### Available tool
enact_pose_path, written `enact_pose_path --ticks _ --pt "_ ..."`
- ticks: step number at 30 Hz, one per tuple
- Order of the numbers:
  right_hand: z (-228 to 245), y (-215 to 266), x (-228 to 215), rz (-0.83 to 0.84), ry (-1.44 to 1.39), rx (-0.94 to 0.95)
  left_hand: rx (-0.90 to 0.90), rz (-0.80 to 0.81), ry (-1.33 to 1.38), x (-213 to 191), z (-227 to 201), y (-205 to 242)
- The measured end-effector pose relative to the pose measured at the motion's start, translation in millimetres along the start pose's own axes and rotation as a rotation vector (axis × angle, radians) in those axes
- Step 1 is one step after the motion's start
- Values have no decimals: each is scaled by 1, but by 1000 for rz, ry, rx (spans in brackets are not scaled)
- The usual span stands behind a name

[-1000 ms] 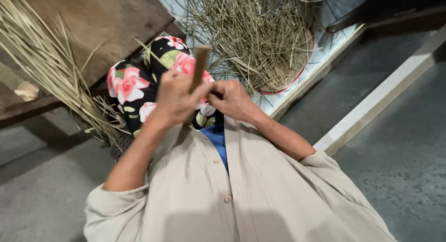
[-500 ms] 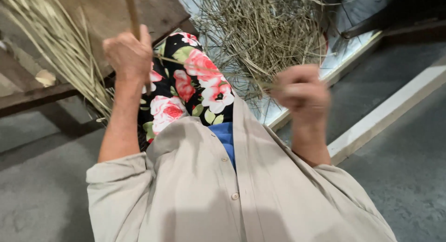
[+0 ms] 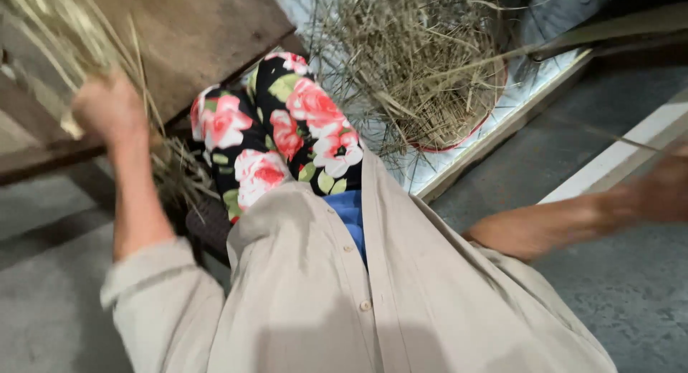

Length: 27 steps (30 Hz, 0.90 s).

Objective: Securing straw bundles by wrapping and tightening fibers using a wooden tool.

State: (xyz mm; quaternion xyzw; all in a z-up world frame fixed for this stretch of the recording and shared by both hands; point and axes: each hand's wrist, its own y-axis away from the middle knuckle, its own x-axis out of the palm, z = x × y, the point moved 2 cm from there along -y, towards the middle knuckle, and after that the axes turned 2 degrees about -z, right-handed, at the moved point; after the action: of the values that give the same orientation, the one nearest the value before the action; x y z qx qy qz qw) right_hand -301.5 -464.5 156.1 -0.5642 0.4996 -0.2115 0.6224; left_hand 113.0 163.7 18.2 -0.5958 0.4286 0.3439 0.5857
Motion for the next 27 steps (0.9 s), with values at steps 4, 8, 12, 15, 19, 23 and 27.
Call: enact_pose_path --ticks 4,8,12,15,19,23,27 --pt "110 -44 -48 303 -1106 497 -308 292 607 -71 -70 16" --pt "251 48 -40 1688 -3144 910 -334 693 1113 -146 -179 45" --pt "335 33 -146 1325 -1934 492 -567 721 1542 -146 -208 85" --pt "356 50 -158 1335 -1934 443 -704 449 1597 -132 -199 99" --pt "367 55 -167 1348 -1923 416 -667 276 1623 -115 -184 104" --pt "373 59 -164 1365 -1868 398 -525 174 1598 -117 -181 99" --pt "377 68 -141 1355 -1792 415 -381 60 1624 -157 -187 75"
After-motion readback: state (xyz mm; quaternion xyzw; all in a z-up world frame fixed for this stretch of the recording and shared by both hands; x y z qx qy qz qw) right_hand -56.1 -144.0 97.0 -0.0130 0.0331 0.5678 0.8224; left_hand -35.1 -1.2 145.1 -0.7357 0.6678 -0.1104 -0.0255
